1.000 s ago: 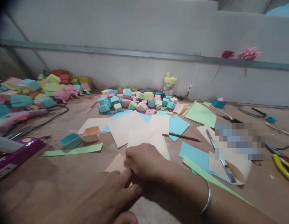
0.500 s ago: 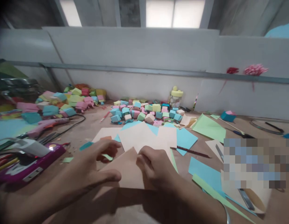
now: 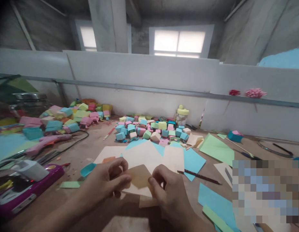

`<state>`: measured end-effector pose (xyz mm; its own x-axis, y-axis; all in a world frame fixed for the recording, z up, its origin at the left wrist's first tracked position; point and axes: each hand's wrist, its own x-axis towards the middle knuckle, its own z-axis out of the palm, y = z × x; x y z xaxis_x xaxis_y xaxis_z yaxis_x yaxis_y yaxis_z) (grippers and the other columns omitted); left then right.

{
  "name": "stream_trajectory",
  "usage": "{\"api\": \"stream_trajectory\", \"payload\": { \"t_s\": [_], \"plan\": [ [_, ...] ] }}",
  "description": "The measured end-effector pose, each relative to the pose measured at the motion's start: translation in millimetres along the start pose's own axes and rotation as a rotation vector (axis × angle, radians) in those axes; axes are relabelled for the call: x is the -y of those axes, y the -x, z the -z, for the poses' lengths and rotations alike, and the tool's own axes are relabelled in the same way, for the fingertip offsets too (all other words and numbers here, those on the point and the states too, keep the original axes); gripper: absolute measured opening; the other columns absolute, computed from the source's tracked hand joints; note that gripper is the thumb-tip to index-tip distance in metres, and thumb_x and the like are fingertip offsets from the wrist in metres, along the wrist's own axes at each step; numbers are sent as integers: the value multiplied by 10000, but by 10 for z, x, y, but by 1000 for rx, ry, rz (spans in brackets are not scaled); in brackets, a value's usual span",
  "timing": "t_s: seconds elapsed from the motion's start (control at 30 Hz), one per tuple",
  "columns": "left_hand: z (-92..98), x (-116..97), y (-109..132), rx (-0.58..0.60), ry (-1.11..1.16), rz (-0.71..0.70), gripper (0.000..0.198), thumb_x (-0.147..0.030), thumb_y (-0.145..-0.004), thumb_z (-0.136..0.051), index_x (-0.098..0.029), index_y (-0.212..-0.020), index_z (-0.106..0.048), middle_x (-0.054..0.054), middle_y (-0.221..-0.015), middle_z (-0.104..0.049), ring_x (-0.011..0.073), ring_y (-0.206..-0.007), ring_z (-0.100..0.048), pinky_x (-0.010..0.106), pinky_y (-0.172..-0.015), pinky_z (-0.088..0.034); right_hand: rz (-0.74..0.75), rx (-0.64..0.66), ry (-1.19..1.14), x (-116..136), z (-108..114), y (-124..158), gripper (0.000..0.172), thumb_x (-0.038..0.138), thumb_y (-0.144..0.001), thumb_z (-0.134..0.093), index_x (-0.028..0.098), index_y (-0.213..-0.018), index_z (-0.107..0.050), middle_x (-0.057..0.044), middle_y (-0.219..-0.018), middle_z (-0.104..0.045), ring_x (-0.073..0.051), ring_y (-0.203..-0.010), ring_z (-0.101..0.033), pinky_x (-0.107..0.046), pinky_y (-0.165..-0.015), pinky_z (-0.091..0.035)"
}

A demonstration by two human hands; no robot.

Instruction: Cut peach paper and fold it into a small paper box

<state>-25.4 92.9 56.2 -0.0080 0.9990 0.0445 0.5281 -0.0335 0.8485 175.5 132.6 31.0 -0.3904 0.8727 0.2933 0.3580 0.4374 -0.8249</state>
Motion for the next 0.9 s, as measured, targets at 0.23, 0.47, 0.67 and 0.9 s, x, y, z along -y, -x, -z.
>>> {"api": "stream_trajectory", "payload": {
  "t_s": [0.23, 0.47, 0.67, 0.9],
  "plan": [
    [158, 84, -16, 34, 163, -121, 258, -420, -669, -729, -201, -799, -690, 75, -1246, -579, 264, -1079, -567, 357, -843, -476, -100, -96, -216, -38, 28, -9, 192, 335, -847, -553, 219, -714, -476, 41, -666, -423, -125, -620, -416, -246, -557, -323],
    [152, 165, -68, 95, 364, -31, 350, -503, -767, -634, -164, -846, -594, 34, -830, -676, 184, -791, -634, 269, -679, -482, -283, -17, -632, -6, -32, -16, 283, 432, -798, -651, 213, -762, -475, 49, -681, -495, -92, -575, -472, -211, -520, -384],
    [114, 136, -20, 72, 347, 53, 252, -416, -749, -638, -170, -721, -591, -8, -712, -639, 163, -682, -601, 236, -584, -442, -359, 124, -878, 119, -73, -11, 386, 397, -638, -779, 183, -921, -628, -33, -764, -664, -191, -726, -640, -300, -660, -484],
    [102, 131, -27, 74, 471, 119, 297, -428, -685, -714, -179, -802, -602, -5, -756, -639, 188, -762, -623, 268, -668, -469, -444, 140, -1005, 79, -43, -47, 359, 166, -610, -763, 187, -962, -695, -6, -749, -701, -143, -672, -648, -261, -687, -503]
  ]
}}
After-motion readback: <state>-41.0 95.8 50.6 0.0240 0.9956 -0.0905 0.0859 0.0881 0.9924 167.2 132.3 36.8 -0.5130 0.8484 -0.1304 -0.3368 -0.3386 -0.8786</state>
